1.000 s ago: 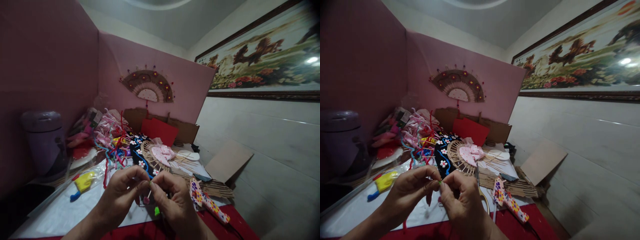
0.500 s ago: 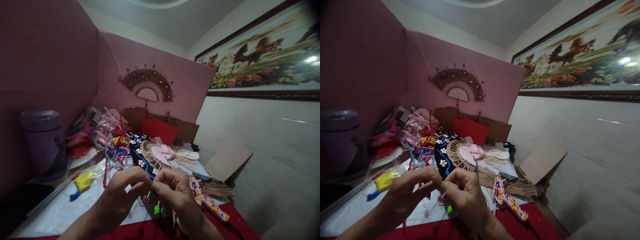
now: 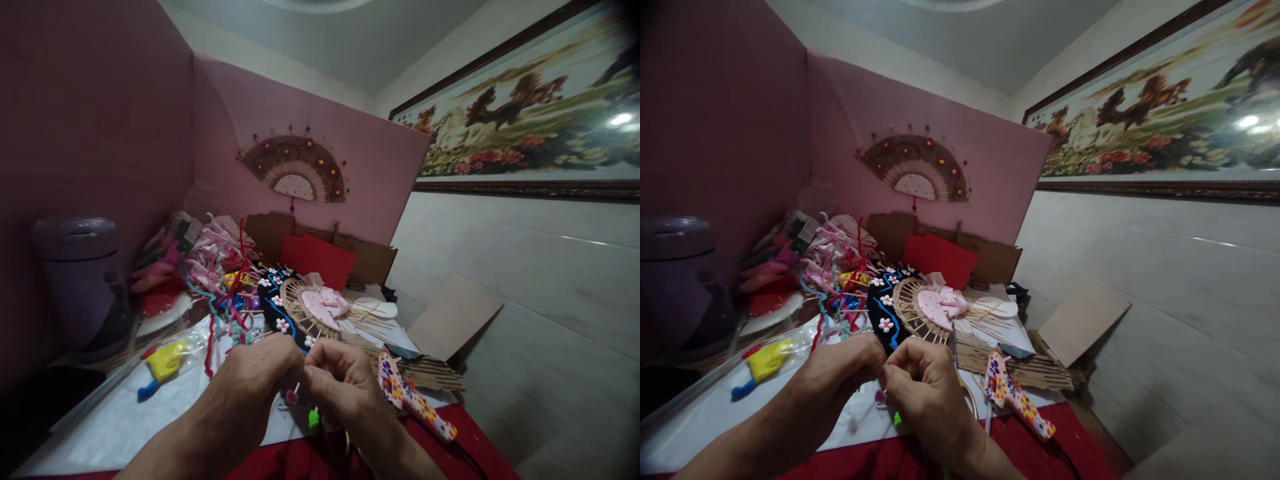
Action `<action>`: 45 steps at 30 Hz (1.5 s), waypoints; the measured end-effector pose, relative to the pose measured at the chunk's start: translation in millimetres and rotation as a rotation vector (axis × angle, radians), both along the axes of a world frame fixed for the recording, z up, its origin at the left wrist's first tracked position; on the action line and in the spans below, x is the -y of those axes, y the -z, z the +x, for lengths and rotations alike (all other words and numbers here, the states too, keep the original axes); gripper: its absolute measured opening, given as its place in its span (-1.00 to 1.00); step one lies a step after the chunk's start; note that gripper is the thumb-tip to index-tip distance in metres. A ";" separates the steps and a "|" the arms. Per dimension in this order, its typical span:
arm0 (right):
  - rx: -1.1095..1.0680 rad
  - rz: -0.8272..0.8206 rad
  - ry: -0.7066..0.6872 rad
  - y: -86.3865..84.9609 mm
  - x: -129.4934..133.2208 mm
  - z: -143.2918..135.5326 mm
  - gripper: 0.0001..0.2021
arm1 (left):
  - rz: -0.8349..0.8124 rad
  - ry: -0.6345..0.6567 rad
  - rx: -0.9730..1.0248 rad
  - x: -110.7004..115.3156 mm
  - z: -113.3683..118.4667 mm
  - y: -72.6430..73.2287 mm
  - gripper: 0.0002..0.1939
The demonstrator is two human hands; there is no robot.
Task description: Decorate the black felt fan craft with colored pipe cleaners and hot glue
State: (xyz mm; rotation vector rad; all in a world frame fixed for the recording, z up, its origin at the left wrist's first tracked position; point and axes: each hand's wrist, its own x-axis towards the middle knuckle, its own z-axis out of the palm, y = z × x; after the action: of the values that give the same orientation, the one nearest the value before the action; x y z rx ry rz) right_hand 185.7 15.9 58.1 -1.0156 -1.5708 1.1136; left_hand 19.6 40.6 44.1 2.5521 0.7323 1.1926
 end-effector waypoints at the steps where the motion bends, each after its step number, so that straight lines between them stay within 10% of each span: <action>1: 0.006 0.018 0.005 -0.1 0.0 -0.5 -0.65 | 0.020 -0.013 -0.017 -0.4 -0.2 -0.2 -0.77; 25: 0.306 0.673 0.214 5.7 7.2 -7.5 -0.80 | 0.636 -0.311 -0.001 13.6 9.9 -11.7 -0.75; 34: 0.211 0.578 0.233 11.0 7.3 -6.0 -0.81 | 0.140 -0.125 0.318 7.8 3.1 -18.6 -0.81; 45: 0.343 0.798 0.264 6.0 4.6 -5.7 -0.87 | 0.041 -0.076 0.288 7.9 3.8 -14.3 -0.81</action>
State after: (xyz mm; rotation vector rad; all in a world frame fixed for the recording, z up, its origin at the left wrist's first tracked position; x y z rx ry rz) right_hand 180.0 11.3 52.1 -0.8351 -1.8475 0.0797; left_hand 23.4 32.7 58.4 2.3302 0.7467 1.5714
